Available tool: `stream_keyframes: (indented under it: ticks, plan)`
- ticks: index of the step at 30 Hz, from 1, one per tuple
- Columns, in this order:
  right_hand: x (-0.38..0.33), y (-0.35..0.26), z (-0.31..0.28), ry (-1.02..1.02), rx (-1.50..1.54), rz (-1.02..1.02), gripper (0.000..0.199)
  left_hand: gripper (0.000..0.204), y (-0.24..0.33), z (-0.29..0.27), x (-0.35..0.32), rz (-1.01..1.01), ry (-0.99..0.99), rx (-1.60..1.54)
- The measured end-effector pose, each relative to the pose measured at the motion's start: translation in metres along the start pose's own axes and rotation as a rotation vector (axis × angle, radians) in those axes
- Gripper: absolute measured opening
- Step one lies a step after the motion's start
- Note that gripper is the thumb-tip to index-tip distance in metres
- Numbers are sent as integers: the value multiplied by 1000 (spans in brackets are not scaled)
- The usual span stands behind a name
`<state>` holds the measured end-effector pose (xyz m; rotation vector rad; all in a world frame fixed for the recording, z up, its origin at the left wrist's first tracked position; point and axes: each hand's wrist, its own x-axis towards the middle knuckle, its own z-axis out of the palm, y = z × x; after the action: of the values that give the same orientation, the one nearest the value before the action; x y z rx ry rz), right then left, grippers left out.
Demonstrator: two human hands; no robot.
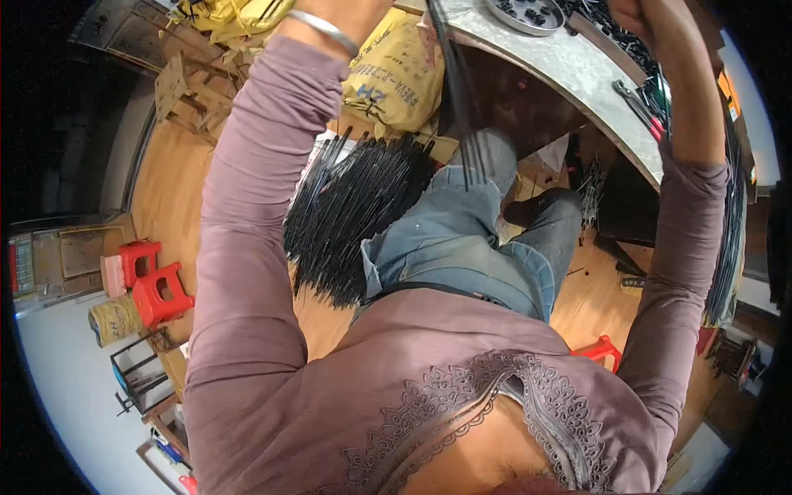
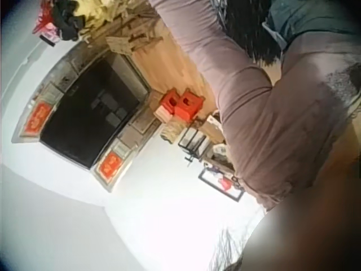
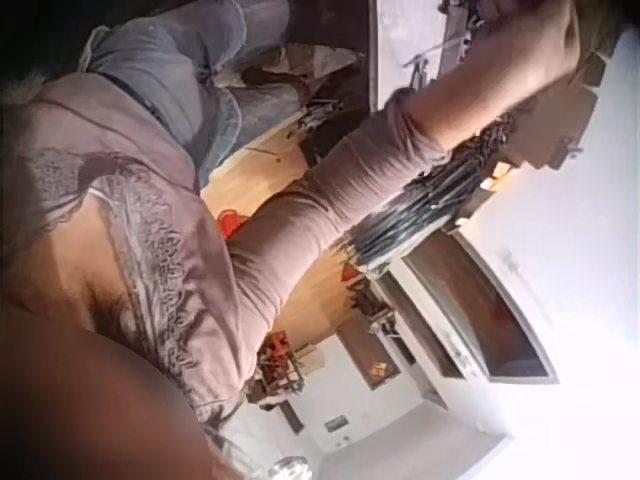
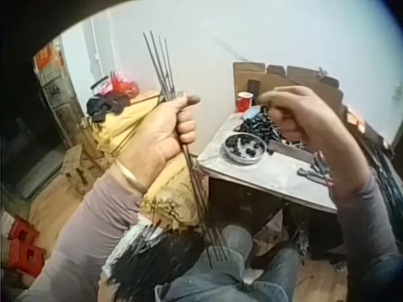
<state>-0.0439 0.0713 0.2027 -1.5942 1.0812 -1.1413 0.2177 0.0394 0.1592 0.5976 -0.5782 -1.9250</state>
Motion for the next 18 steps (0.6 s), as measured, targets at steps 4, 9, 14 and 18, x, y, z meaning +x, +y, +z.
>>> stream_keyframes:
  ticks: [4,9,14,18]
  plan:
    - [-20,-3,62,-295,-272,62,22,27,-33,6,6,352,130,259]
    - [-13,14,103,-373,-276,75,32,24,-21,-22,3,495,172,84]
    - [17,65,117,-229,-412,-336,52,18,-23,-24,-6,675,295,47]
    - [-2,34,153,-604,-424,182,41,18,-17,-47,-12,669,261,-24]
